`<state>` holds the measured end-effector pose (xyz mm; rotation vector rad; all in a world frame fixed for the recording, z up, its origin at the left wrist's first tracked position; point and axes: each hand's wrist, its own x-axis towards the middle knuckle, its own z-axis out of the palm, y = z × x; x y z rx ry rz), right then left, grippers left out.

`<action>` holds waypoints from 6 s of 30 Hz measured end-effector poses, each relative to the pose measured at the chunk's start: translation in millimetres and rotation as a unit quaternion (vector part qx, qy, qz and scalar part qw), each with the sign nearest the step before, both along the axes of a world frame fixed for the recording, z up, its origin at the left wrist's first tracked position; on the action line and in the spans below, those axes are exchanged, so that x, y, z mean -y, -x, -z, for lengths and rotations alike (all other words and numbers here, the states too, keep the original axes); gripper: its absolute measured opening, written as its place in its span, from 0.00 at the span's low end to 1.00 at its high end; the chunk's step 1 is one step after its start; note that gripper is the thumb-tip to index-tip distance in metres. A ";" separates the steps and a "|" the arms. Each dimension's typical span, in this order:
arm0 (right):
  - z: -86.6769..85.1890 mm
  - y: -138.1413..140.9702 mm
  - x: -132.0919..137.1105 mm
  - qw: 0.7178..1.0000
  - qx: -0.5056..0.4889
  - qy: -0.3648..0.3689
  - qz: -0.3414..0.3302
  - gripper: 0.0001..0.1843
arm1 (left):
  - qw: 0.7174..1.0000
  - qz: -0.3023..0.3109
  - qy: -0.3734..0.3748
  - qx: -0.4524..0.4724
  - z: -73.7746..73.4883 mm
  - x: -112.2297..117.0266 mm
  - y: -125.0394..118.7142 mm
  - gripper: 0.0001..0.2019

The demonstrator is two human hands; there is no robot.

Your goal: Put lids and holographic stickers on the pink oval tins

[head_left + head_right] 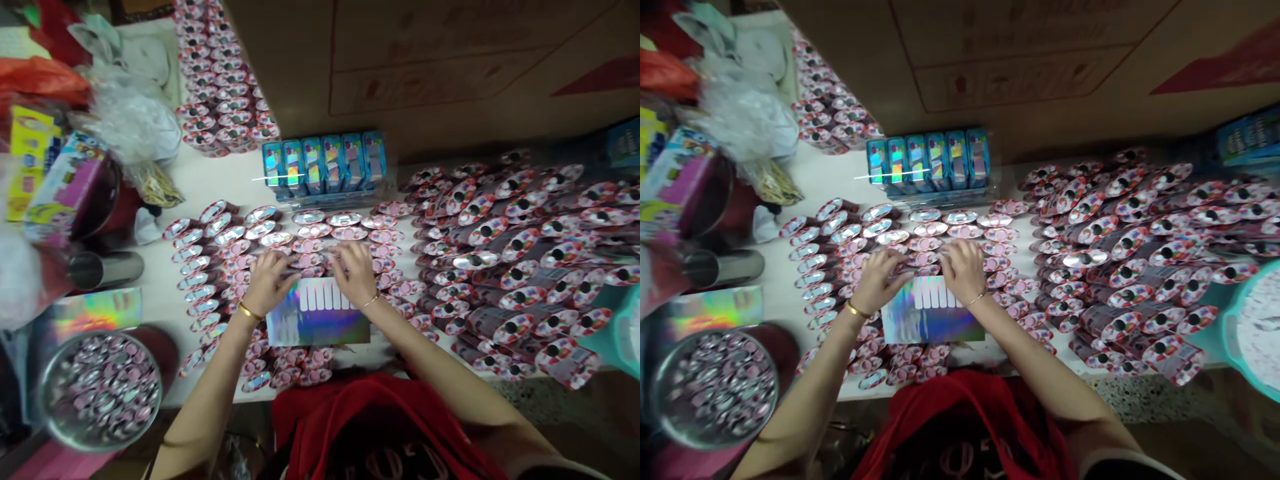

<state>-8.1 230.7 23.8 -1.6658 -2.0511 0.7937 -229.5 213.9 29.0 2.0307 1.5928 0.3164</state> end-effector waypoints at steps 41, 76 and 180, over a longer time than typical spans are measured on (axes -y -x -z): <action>13.1 23.0 17.5 0.967 0.136 0.078 -0.202 0.15 | 0.997 -0.053 -0.050 0.035 18.4 99.3 -39.6 0.28; 21.1 194.5 -35.5 0.984 0.074 -0.042 -0.158 0.14 | 0.802 -0.514 -0.148 0.267 50.3 10.0 93.7 0.35; -11.1 17.7 22.5 0.955 0.189 0.027 -0.228 0.12 | 0.890 -0.329 -0.108 0.297 -12.3 127.0 -36.2 0.30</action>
